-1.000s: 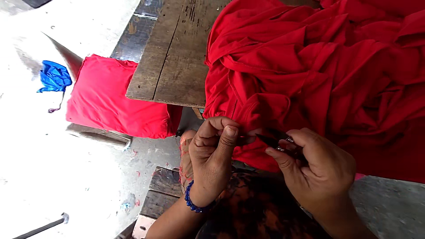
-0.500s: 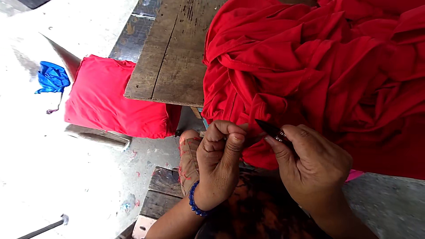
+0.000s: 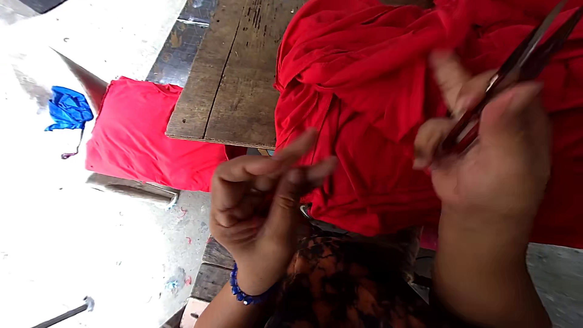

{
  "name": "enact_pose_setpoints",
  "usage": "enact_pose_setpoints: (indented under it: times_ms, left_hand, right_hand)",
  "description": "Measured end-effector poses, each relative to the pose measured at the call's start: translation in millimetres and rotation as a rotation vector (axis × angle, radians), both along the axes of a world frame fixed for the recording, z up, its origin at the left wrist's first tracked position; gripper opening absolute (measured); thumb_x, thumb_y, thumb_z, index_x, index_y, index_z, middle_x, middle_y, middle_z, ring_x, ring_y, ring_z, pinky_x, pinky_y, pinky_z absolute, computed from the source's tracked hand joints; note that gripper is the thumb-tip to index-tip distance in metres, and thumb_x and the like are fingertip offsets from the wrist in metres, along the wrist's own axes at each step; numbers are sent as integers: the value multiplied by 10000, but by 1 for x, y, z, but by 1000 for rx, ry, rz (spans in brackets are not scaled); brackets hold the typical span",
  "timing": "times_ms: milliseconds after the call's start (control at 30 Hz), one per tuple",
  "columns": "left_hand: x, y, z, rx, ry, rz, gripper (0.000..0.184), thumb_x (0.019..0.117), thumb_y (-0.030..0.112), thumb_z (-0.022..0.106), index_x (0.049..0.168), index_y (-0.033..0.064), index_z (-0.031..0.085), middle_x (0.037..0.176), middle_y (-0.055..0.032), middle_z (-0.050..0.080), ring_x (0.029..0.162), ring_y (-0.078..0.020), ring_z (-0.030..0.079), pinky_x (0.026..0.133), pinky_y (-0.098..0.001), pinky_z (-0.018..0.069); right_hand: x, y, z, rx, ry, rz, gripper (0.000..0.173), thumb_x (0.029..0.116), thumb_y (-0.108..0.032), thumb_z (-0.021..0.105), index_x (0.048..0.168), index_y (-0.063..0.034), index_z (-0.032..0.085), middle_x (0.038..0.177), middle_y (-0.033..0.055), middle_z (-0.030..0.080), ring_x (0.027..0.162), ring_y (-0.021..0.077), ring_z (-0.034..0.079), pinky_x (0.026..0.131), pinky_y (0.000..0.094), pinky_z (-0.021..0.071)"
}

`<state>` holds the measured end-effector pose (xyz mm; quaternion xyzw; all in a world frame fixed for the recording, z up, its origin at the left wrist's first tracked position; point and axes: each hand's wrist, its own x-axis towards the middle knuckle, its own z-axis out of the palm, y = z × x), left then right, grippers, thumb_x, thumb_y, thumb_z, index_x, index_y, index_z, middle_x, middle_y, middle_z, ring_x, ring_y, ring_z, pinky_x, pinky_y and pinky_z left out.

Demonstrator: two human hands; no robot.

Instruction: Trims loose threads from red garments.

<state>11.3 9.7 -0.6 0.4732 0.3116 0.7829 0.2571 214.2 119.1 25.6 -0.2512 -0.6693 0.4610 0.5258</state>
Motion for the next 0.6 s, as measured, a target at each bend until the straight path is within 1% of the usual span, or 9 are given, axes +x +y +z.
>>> enact_pose_setpoints:
  times_ms: [33, 100, 167, 233, 367, 433, 500, 567, 600]
  left_hand:
    - [-5, 2, -5, -44, -6, 79, 235, 975, -69, 601, 1136, 102, 604, 1195, -138, 739, 1033, -278, 753, 890, -409, 642]
    - [-17, 6, -21, -144, 25, 177, 183, 999, -11, 594, 1144, 85, 650, 1200, -92, 732, 1125, -241, 707, 994, -419, 579]
    - [-21, 8, -43, -248, 121, 240, 128, 1024, 115, 623, 1108, 126, 719, 1088, 25, 752, 1031, -124, 712, 948, -338, 581]
    - [-16, 5, -62, -341, 239, 229, 122, 1009, 183, 659, 1090, 116, 720, 1083, 39, 730, 994, -84, 695, 885, -299, 588]
    - [-8, 5, -78, -660, 448, 66, 545, 902, 253, 764, 1336, 28, 523, 1149, -59, 683, 1031, -108, 673, 871, -304, 576]
    - [-7, 4, -79, -678, 417, 23, 346, 930, 165, 753, 1217, 31, 615, 956, -31, 719, 811, -83, 707, 710, -262, 613]
    - [-10, -2, -74, -630, 415, 71, 123, 990, 144, 681, 1064, 46, 685, 838, 14, 704, 708, -46, 670, 655, -224, 581]
    - [-12, -8, -65, -573, 364, 132, 98, 1019, 123, 629, 1031, 48, 690, 824, 41, 679, 707, -27, 645, 677, -211, 568]
    - [-13, -11, -60, -546, 314, 137, 97, 1027, 114, 614, 1025, 52, 688, 820, 49, 678, 704, -24, 649, 672, -209, 576]
  right_hand:
    - [3, 15, 2, -5, 19, -51, 269, 1110, -408, 394, 1183, -175, 505, 1188, -92, 632, 585, -22, 562, 493, 149, 505]
    - [3, 36, -1, -114, 98, -126, 281, 1135, -330, 283, 1060, -186, 512, 1023, -91, 630, 500, -21, 507, 438, 129, 472]
    - [5, 41, -3, -176, 141, -123, 338, 1140, -318, 230, 1006, -193, 514, 1001, -75, 627, 475, -17, 476, 417, 128, 449]
    - [4, 39, -6, -153, 137, -132, 316, 1140, -304, 252, 991, -199, 510, 976, -85, 621, 460, -28, 439, 412, 122, 422]
    - [1, 37, -6, -129, 150, -172, 235, 1141, -269, 273, 1082, -153, 470, 1026, -54, 629, 465, -25, 410, 412, 117, 387]
    - [1, 35, -5, -135, 199, -175, 276, 1140, -262, 281, 1207, -77, 475, 1093, -3, 630, 469, -1, 411, 421, 136, 402]
    - [4, 32, -6, -85, 250, -193, 309, 1135, -228, 309, 1274, -20, 490, 1065, 18, 639, 473, 13, 401, 439, 155, 405]
    - [8, 23, -6, 54, 274, -241, 215, 1100, -161, 407, 1170, -14, 548, 821, -32, 570, 469, 19, 388, 448, 171, 398]
    - [10, 14, -6, 153, 243, -237, 129, 1066, -129, 488, 1092, -33, 571, 805, -51, 559, 499, 12, 416, 467, 173, 405]
